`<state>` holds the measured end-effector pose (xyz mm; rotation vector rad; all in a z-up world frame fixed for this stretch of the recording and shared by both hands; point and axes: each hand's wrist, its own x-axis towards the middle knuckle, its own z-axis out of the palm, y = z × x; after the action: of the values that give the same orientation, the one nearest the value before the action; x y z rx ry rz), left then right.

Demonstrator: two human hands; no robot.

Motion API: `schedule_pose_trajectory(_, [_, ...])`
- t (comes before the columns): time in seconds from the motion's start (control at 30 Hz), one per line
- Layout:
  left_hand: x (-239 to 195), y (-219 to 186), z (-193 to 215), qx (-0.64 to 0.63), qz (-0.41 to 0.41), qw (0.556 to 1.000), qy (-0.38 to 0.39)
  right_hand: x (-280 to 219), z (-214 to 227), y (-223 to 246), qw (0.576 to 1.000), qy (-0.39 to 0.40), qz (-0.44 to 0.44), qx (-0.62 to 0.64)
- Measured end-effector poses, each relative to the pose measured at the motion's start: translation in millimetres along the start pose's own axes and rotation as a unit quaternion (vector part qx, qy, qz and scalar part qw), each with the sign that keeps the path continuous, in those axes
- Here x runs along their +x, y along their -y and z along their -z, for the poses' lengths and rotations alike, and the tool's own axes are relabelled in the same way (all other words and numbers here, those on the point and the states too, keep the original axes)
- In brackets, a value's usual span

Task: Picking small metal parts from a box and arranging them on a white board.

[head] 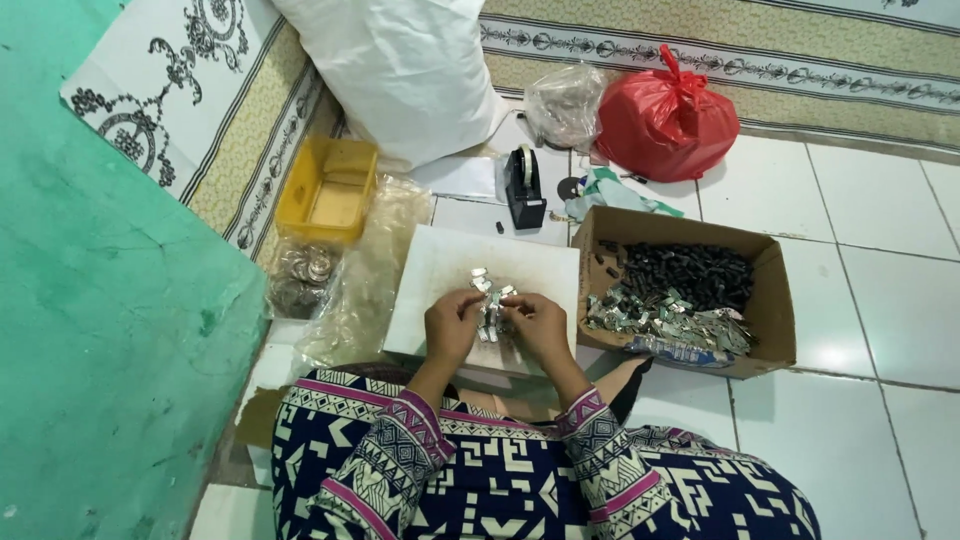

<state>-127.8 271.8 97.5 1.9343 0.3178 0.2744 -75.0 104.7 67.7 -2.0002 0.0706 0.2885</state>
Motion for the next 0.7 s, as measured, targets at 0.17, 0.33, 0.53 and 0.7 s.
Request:
schedule_pose_trajectory(0.17, [12.1,5.6,3.9,-0.001,-0.008,1.0,-0.022,-19.1,-0.5,-7.7,0.979,-0.096,0.143,-0.108])
schedule_pose_trajectory(0.33, [16.1,19.5,-4.0,0.015,-0.009,0.999,-0.044,-27.9,-10.1,-20.3,0.954,-0.162,0.204,-0.148])
schedule_pose_trajectory(0.53, [15.3,25.5,-10.5,0.024,-0.023,0.999,-0.035,-26.0,-24.5,-22.6,0.931,-0.172,0.263,-0.184])
schedule_pose_trajectory(0.7, [15.7,15.1,-7.5,-0.013,-0.024,0.997,-0.07,-24.9,-14.4,-21.6,0.957,-0.18,0.218,-0.07])
